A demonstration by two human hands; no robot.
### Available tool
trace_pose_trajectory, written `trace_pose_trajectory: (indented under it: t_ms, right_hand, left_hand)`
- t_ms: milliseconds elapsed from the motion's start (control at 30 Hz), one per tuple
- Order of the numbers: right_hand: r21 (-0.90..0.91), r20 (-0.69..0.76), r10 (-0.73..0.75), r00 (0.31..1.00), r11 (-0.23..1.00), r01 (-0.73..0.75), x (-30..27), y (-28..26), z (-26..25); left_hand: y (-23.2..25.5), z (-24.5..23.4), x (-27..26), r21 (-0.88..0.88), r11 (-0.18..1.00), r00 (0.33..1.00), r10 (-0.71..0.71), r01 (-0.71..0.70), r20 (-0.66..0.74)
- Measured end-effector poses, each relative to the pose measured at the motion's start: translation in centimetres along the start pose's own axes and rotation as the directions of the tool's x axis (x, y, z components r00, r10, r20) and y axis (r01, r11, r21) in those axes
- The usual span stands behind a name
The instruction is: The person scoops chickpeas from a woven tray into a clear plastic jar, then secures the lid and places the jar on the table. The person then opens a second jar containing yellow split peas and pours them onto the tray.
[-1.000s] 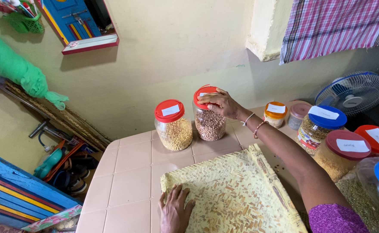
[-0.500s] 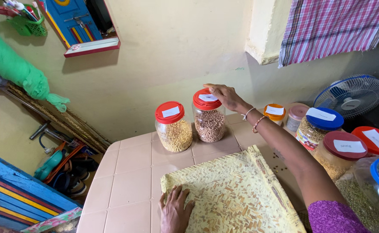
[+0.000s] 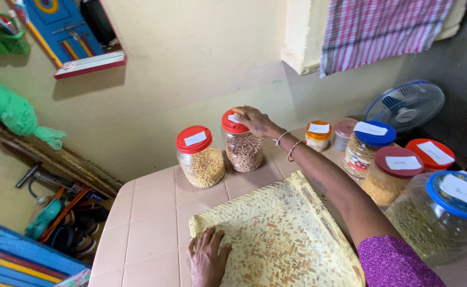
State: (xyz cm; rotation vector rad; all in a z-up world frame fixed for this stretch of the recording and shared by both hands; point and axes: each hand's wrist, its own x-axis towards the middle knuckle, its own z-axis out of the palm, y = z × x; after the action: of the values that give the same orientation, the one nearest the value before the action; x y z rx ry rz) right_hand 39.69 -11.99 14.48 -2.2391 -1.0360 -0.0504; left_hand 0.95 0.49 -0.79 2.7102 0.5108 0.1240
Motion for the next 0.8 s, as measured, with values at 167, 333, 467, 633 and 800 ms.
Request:
trace_pose_trajectory:
  t_ms: [167, 333, 467, 633, 800]
  right_hand:
    - [0.246, -0.094, -0.163, 0.982, 0.952, 0.182, -10.0, 1.2, 1.8]
    - [0.317, 0.176, 0.009, 0.984, 0.946, -0.065, -22.6, 0.9, 0.4]
    - [0.391, 0.132, 0.169, 0.977, 0.896, -0.208, -32.2, 0.5, -1.5]
    - [0.661, -0.180, 0.410, 0.894, 0.724, -0.199, -42.4, 0.5, -0.4]
    - [0.562, -0.310, 0.579, 0.754, 0.751, -0.346, -47.4, 0.3, 1.3]
  left_hand:
    - [-0.9, 1.2, 0.4, 0.044, 0.999, 0.998, 0.013, -0.011, -0.057]
    - [-2.3, 3.0, 0.9, 0.090, 0.995, 0.994, 0.048, -0.039, -0.096]
    - [-3.4, 4.3, 1.5, 0.113, 0.993, 0.992, 0.049, -0.036, -0.113]
    - [-4.6, 5.5, 2.6, 0.163, 0.986, 0.993, 0.057, -0.039, -0.106]
    - [-5.2, 5.6, 2.7, 0.188, 0.980, 0.984, 0.096, -0.067, -0.147]
